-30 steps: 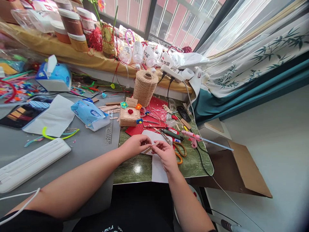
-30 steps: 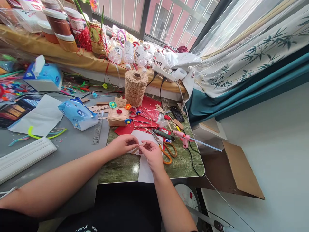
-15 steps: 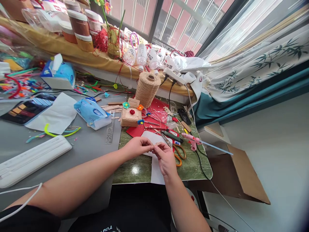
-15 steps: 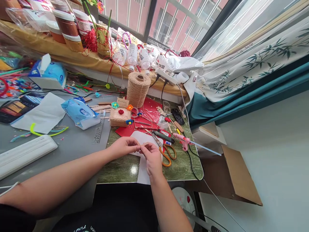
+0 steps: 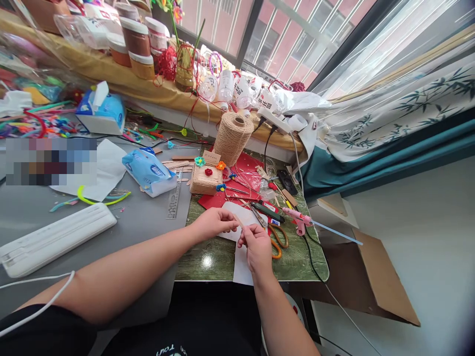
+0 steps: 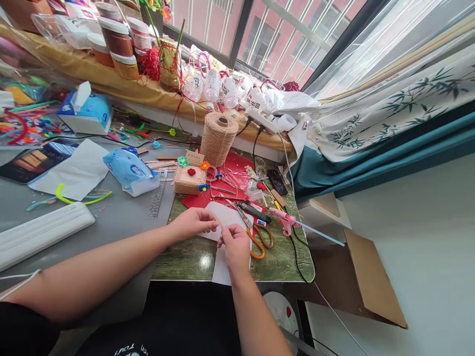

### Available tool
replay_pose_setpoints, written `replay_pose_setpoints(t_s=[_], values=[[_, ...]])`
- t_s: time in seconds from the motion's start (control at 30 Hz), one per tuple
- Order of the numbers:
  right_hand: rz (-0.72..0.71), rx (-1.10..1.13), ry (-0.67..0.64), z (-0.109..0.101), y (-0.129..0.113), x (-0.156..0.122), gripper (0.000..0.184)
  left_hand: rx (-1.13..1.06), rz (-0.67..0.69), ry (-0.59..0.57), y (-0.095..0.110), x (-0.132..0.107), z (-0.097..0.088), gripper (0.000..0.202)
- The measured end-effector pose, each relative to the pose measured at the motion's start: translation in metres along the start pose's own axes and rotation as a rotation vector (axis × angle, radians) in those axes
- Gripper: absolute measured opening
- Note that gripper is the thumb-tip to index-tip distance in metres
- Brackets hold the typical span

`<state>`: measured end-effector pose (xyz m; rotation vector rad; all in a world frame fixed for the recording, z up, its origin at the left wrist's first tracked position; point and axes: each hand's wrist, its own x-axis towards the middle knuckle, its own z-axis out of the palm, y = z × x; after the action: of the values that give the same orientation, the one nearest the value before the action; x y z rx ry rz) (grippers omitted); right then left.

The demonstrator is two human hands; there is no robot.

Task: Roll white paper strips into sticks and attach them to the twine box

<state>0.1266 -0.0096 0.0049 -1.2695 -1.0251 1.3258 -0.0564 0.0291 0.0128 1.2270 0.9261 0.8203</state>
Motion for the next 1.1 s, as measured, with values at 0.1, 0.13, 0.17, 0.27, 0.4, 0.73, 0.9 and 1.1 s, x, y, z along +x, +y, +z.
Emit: replay_pose_setpoints(t_s=[0.1,0.13,0.17,0.27,0.4,0.73,0.9,1.1], values=[[0.007,0.006,0.005,0.001,0.002,0.001,0.032,-0.007,0.034,-0.007,-0.003,0.000,0.003,0.033],[0.006,0.008,0.007,0.001,0.002,0.000,0.032,-0.017,0.044,-0.002,-0.004,0.000,0.004,0.032],[0.006,0.011,0.005,0.001,0.003,0.000,0.032,-0.028,0.050,0.002,-0.005,0.000,0.004,0.032],[0.015,0.033,-0.016,0.002,0.003,0.000,0.031,-0.069,0.048,0.002,-0.007,0.001,0.005,0.031],[0.021,0.052,-0.025,0.003,0.004,0.002,0.031,-0.087,0.037,0.010,-0.010,0.001,0.005,0.030],[0.037,0.002,-0.079,0.001,0.001,0.003,0.029,-0.118,0.035,0.022,-0.005,0.001,0.003,0.027],[-0.019,-0.164,-0.143,-0.002,-0.009,0.002,0.027,-0.164,0.048,0.007,-0.002,0.000,0.002,0.028],[-0.106,-0.230,-0.184,0.004,-0.015,-0.003,0.025,-0.195,0.028,-0.044,-0.008,0.001,0.003,0.034]])
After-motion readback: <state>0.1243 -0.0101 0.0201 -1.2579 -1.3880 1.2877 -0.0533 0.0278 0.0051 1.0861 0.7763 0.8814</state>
